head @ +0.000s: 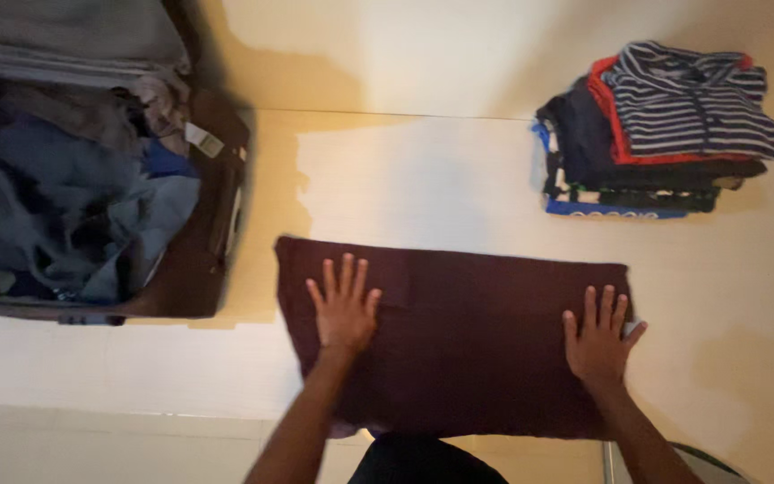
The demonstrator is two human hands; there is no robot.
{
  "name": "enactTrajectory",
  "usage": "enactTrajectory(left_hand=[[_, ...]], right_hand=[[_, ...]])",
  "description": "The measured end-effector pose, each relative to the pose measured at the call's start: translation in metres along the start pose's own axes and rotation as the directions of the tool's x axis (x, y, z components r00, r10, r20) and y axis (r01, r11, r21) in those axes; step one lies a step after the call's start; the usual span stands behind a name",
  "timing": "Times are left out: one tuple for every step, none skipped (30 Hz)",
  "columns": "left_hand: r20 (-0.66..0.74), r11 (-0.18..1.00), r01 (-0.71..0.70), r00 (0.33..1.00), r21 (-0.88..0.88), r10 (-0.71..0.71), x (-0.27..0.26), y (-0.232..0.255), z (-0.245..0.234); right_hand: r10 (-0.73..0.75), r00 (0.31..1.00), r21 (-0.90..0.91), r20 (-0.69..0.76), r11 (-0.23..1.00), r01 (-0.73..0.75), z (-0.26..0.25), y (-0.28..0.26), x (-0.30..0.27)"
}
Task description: The person removes clothing from a suitcase and folds a red t-shirt and a dark shirt by hand on a white surface, placing them on a stack of folded clothes.
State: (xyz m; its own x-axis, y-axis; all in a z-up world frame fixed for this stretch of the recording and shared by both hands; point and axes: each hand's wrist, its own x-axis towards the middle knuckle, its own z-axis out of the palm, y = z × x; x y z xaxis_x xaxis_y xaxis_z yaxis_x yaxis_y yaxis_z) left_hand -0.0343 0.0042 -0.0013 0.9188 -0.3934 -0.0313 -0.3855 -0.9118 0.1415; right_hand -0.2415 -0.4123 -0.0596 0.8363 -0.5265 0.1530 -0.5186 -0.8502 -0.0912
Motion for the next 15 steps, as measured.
enactTrajectory(left_hand=[[0.019,0.999,-0.004,1.000,0.047,0.003,0.005,-0.012,0.000],[0.023,0.997,-0.003,1.000,0.077,0.001,0.007,-0.025,0.001],[0.026,0.994,-0.003,1.000,0.107,0.000,0.008,-0.036,0.002],[0.027,0.995,-0.008,1.000,0.103,0.005,0.010,-0.046,0.003],[-0.004,0.994,-0.016,1.000,0.109,0.017,0.012,-0.054,0.004],[-0.032,0.993,-0.016,0.999,0.119,0.020,0.011,-0.058,0.006],[-0.028,0.993,-0.014,0.999,0.119,0.018,0.012,-0.057,0.009],[-0.037,0.994,-0.015,0.999,0.105,0.019,0.013,-0.057,0.012],[-0.045,0.996,-0.015,0.999,0.092,0.019,0.010,-0.056,0.013],[-0.048,0.995,-0.012,0.999,0.095,0.017,0.009,-0.054,0.011],[-0.065,0.999,0.006,0.998,0.049,-0.002,0.007,-0.049,0.008],[-0.082,1.000,0.021,0.996,0.004,-0.021,0.004,-0.043,0.003],[-0.084,1.000,0.024,0.996,0.009,-0.023,-0.003,-0.034,-0.002],[-0.157,1.000,0.008,0.988,-0.017,-0.010,-0.017,-0.020,-0.005],[-0.230,0.999,-0.010,0.973,-0.041,0.000,-0.032,-0.005,-0.008]], right_hand=[[-0.092,0.996,0.011,-0.006,0.996,0.092,-0.001,0.007,-0.003],[-0.185,0.983,0.019,-0.009,0.983,0.185,-0.004,0.014,-0.007],[-0.178,0.984,0.013,-0.004,0.984,0.178,-0.004,0.014,-0.010],[-0.210,0.978,0.035,0.012,0.977,0.210,0.000,0.007,-0.009],[-0.243,0.970,0.057,0.028,0.969,0.241,0.001,0.000,-0.007],[-0.244,0.969,0.058,0.032,0.968,0.242,0.002,-0.006,-0.004],[-0.201,0.978,0.032,0.055,0.979,0.200,0.002,-0.011,-0.001],[-0.160,0.984,0.005,0.077,0.987,0.160,0.000,-0.014,0.001],[-0.164,0.983,0.006,0.082,0.986,0.164,-0.004,-0.013,0.002],[-0.167,0.977,-0.033,0.131,0.984,0.173,-0.008,-0.013,0.006],[-0.168,0.969,-0.071,0.180,0.980,0.183,-0.013,-0.014,0.007],[-0.171,0.969,-0.066,0.178,0.981,0.185,-0.018,-0.014,0.004],[-0.174,0.979,0.034,0.105,0.985,0.171,-0.024,-0.013,-0.001],[-0.170,0.985,0.134,0.033,0.977,0.164,-0.030,-0.012,-0.005],[-0.174,0.984,0.138,0.032,0.976,0.168,-0.035,-0.011,-0.018]])
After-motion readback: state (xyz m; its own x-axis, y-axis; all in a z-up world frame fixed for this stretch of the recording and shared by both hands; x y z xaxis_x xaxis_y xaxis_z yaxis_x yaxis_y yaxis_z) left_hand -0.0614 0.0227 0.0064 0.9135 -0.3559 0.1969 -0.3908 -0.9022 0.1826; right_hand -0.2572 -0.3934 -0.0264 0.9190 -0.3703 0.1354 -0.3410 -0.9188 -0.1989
